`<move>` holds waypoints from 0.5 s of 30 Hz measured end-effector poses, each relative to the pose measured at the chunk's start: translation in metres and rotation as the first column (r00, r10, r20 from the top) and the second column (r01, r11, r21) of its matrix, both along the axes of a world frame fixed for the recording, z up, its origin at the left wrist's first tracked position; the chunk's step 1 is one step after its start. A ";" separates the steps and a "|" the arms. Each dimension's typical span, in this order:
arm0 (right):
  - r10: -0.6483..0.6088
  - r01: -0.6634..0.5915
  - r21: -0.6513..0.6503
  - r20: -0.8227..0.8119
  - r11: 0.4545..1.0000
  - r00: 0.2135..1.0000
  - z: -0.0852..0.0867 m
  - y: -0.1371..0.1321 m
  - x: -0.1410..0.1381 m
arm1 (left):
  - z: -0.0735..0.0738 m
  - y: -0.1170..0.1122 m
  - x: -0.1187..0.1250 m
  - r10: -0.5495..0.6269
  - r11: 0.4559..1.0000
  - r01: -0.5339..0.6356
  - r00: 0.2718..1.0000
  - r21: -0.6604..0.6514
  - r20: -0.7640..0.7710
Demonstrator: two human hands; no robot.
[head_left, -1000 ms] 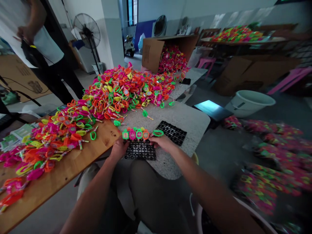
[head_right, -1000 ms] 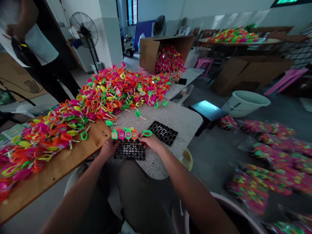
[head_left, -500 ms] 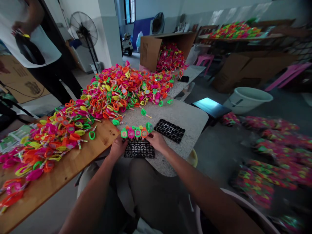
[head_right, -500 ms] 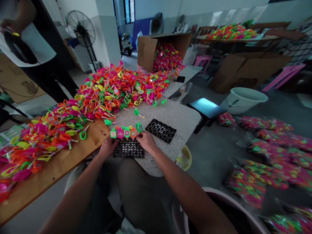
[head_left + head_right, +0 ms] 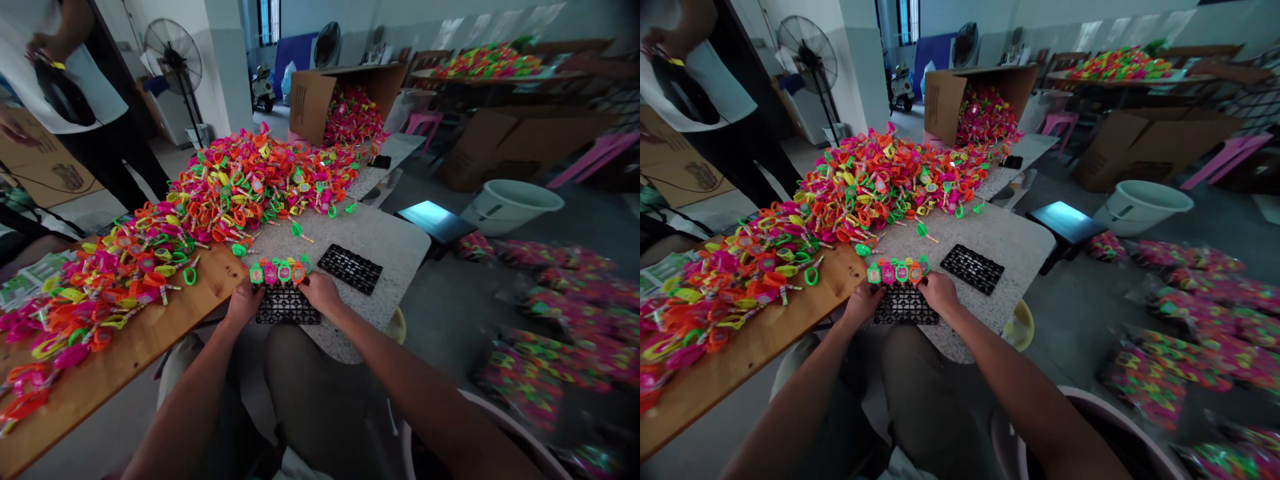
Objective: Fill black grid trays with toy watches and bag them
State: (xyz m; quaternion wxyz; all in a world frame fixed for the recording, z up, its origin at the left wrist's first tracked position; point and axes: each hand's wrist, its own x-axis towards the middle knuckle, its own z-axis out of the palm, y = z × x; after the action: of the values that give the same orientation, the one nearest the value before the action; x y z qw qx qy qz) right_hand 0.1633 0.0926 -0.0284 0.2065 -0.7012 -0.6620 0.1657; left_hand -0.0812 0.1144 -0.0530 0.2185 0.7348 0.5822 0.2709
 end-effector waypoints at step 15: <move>-0.033 0.043 -0.051 0.192 0.998 0.981 0.025 0.142 0.049 | 0.009 -0.002 0.004 0.059 0.998 -0.060 0.997 -0.020 -0.040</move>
State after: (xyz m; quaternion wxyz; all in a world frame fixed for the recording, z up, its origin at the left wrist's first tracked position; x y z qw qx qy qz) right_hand 0.2121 0.2346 -0.0029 0.1258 -0.7318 -0.6604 0.1116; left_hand -0.0770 0.1126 -0.0435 0.2066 0.7200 0.6107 0.2567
